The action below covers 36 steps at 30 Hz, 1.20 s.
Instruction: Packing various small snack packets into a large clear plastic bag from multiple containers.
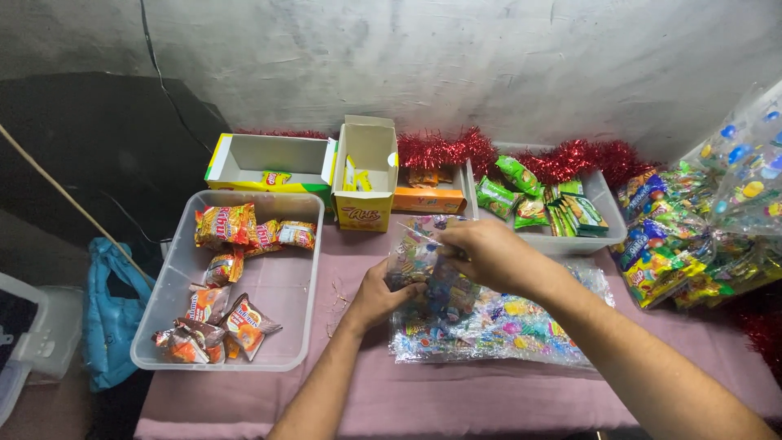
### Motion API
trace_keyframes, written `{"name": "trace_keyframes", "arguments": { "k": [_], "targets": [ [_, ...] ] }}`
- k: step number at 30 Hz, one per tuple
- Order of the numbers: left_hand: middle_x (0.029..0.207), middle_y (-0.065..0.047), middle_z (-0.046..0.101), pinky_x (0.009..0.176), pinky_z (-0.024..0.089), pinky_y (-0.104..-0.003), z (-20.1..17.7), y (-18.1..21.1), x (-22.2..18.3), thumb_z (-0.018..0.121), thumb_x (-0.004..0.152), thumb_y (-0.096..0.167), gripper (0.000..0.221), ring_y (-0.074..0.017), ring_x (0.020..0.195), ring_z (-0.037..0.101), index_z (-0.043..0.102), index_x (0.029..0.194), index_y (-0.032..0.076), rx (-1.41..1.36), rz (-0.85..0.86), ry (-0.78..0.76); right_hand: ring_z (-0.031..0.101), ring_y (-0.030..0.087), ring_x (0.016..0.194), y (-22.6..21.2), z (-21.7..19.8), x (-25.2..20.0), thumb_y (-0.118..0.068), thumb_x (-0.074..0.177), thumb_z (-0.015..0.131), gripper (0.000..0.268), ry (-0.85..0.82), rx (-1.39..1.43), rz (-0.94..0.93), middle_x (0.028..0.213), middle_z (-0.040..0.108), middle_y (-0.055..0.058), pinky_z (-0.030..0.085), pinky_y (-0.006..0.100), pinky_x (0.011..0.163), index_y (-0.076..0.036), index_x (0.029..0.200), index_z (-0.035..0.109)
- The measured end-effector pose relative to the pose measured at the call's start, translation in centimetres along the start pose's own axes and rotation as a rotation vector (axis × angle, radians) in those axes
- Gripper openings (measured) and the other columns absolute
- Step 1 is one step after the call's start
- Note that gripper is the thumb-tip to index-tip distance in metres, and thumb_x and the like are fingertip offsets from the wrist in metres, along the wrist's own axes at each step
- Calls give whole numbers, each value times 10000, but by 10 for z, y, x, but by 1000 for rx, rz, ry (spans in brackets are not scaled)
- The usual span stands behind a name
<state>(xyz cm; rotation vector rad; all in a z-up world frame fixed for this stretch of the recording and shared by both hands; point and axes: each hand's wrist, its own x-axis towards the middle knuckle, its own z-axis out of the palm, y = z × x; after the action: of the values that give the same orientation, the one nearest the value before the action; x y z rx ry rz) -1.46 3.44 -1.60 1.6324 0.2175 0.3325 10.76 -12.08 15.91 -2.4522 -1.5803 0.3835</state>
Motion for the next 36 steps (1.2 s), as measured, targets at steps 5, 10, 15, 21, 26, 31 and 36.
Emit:
{"name": "trace_keyframes", "arguments": {
  "k": [5,10,15,21,26,31,36],
  "targets": [
    [856,-102,760,784,566,-359,0,-6,1,911,684,318,412,-160,838,680,719,967,87,13,-2,-4,731,305,991,-12,-5,-4,-120,849,723,100,-33,30,-46,1004,753,123,570,430,921,-72,930,756],
    [847,-106,758,785,562,-358,1,-2,1,908,683,295,398,-162,842,686,709,950,77,44,3,0,700,308,1168,-22,-18,-9,-131,899,693,207,-166,74,50,1204,740,178,540,430,1055,-48,1070,773],
    [846,-115,756,787,559,-375,2,1,-1,906,682,301,405,-179,841,687,705,946,68,40,11,6,706,282,1144,-20,-13,-9,-159,881,717,202,-185,-105,69,1168,746,138,559,417,1018,-76,1056,773],
    [805,-107,741,751,556,-361,2,-10,-1,905,681,290,381,-175,812,679,711,930,75,25,-26,-2,786,280,896,-20,-12,-9,-139,909,690,160,-201,51,89,931,796,163,625,372,850,-28,972,788],
    [797,-95,746,740,559,-347,1,5,-3,897,687,269,350,-155,801,671,716,917,78,8,-32,-3,793,272,878,-25,-19,-11,-158,926,675,182,-247,50,128,924,797,169,631,360,825,-35,1003,784],
    [765,-75,742,711,554,-315,3,8,-4,901,683,235,310,-136,770,654,726,885,77,-18,-58,4,786,326,867,-9,-6,-13,-179,904,697,208,-231,43,93,921,794,192,620,424,792,-30,1027,776],
    [763,-72,749,700,559,-314,3,14,-5,910,685,237,304,-128,759,654,735,877,81,-33,-64,8,782,265,838,-20,-31,-14,-174,939,664,216,-175,147,100,959,801,161,623,381,857,-78,1093,782]
  ]
}}
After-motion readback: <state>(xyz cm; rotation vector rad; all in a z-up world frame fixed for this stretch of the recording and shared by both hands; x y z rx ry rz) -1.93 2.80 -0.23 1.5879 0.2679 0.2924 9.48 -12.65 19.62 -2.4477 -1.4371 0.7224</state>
